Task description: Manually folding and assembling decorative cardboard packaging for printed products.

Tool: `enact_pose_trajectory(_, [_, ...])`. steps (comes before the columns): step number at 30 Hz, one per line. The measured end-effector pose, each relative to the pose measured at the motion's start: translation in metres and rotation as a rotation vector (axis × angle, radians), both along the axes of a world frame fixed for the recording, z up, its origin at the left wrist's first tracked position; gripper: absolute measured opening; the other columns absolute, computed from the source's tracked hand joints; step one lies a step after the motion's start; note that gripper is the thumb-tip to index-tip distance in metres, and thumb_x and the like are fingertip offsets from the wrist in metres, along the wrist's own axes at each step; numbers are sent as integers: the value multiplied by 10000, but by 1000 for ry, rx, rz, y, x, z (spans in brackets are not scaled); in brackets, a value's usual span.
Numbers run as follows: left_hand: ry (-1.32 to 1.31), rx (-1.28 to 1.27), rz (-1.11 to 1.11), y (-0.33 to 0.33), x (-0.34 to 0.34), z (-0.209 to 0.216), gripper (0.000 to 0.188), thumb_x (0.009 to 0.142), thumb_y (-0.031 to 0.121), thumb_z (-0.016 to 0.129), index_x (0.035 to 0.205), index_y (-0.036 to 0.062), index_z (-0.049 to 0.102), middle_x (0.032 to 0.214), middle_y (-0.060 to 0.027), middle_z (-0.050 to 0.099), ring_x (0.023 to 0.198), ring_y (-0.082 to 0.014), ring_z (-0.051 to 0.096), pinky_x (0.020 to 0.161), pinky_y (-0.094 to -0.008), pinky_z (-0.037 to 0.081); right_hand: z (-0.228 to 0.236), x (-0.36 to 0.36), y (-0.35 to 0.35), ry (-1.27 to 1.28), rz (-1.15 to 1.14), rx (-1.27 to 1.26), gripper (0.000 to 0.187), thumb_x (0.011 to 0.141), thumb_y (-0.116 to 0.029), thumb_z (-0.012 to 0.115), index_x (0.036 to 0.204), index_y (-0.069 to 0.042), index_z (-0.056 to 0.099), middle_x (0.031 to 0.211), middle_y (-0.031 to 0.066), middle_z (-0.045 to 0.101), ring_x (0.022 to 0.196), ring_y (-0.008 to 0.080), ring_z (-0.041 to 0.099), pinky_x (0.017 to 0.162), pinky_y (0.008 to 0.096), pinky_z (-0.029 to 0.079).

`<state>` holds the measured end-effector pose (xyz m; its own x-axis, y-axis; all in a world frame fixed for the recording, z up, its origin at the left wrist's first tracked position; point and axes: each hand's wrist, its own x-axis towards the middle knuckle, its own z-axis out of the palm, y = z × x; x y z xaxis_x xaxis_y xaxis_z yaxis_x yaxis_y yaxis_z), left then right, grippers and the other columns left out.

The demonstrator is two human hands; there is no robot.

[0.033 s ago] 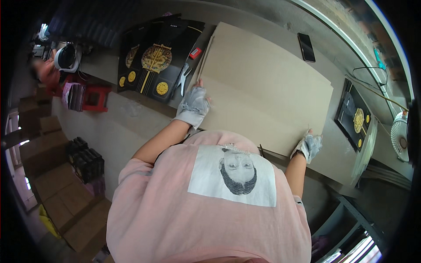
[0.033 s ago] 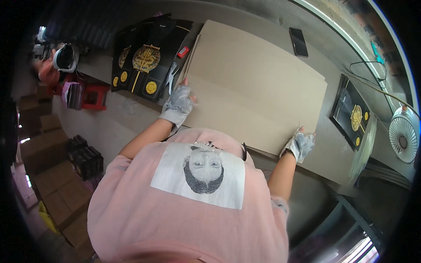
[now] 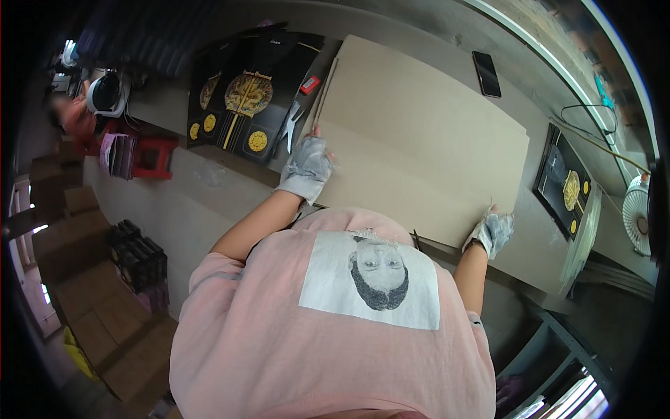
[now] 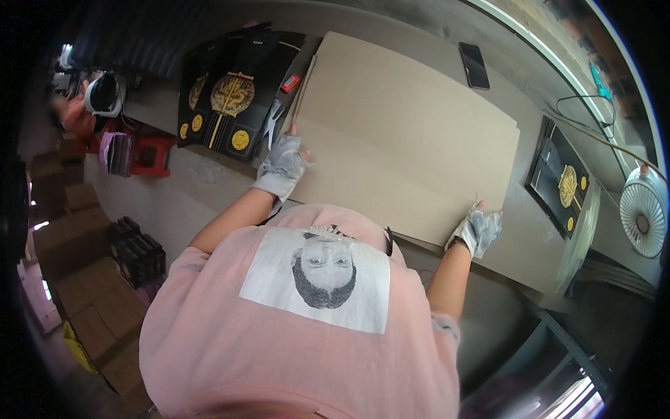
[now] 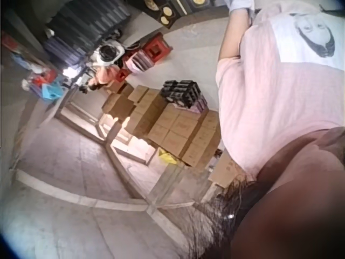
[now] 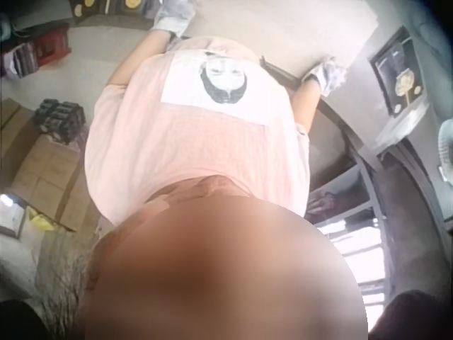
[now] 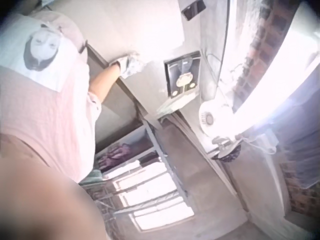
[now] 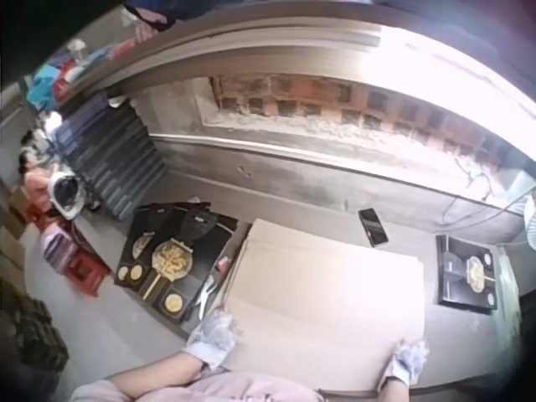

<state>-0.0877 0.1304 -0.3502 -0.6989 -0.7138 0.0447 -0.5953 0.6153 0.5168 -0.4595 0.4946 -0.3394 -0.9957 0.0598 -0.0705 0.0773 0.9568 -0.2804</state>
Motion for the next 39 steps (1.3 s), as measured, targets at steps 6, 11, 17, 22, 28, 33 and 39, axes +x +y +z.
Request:
enact_pose_trajectory(6, [115,11,175,-20,0,0,837,852,108,726,1598,-13,366,1294,-276,657,1193,-421,628,1030,-424,487,16,22,-27,101,37,76,821,908,-547,692,1490,8,525,1521,262,526,1456,413,444,1207,484,376])
enact_pose_trajectory(11, [119,-78,224,-44,-1,13,724,889,88,698,1562,8,445,1186,-224,687,1086,-336,654,987,-405,509,16,48,-49,146,253,333,789,951,-544,639,1534,-34,491,1569,286,465,1481,434,417,1209,482,374])
enact_pose_trajectory(17, [-39,49,214,-57,-31,18,812,962,53,659,1667,113,260,1383,-208,601,1057,-280,677,966,-398,532,29,85,-95,21,749,320,763,989,-556,553,1576,-80,450,1630,239,407,1542,422,328,1224,584,299])
enact_pose_trajectory(22, [-105,-38,205,-126,35,-97,931,857,217,787,1631,31,304,1373,-341,583,1251,-441,595,1096,-430,464,35,85,-116,34,836,265,749,1002,-566,526,1590,-110,436,1663,230,355,1548,418,320,1215,607,297])
enact_pose_trajectory(28, [712,897,829,-133,-6,-67,681,974,492,697,1427,18,515,1177,-150,627,918,-239,622,822,-342,536,27,83,-107,56,813,246,750,998,-563,536,1587,-109,439,1659,236,357,1541,427,327,1216,610,292])
enact_pose_trajectory(33, [617,1166,1000,-141,-3,16,561,957,411,771,1359,42,645,955,-52,671,785,-158,616,753,-283,531,26,84,-104,50,823,225,702,996,-510,565,1562,-105,475,1654,244,359,1539,426,330,1214,613,294])
enact_pose_trajectory(39, [5,288,8,-84,-51,101,654,957,181,738,1554,52,502,1077,-57,737,1003,-129,649,976,-277,498,12,75,-96,159,1161,132,536,987,-346,589,1482,-143,574,1605,186,463,1492,381,426,1191,611,342])
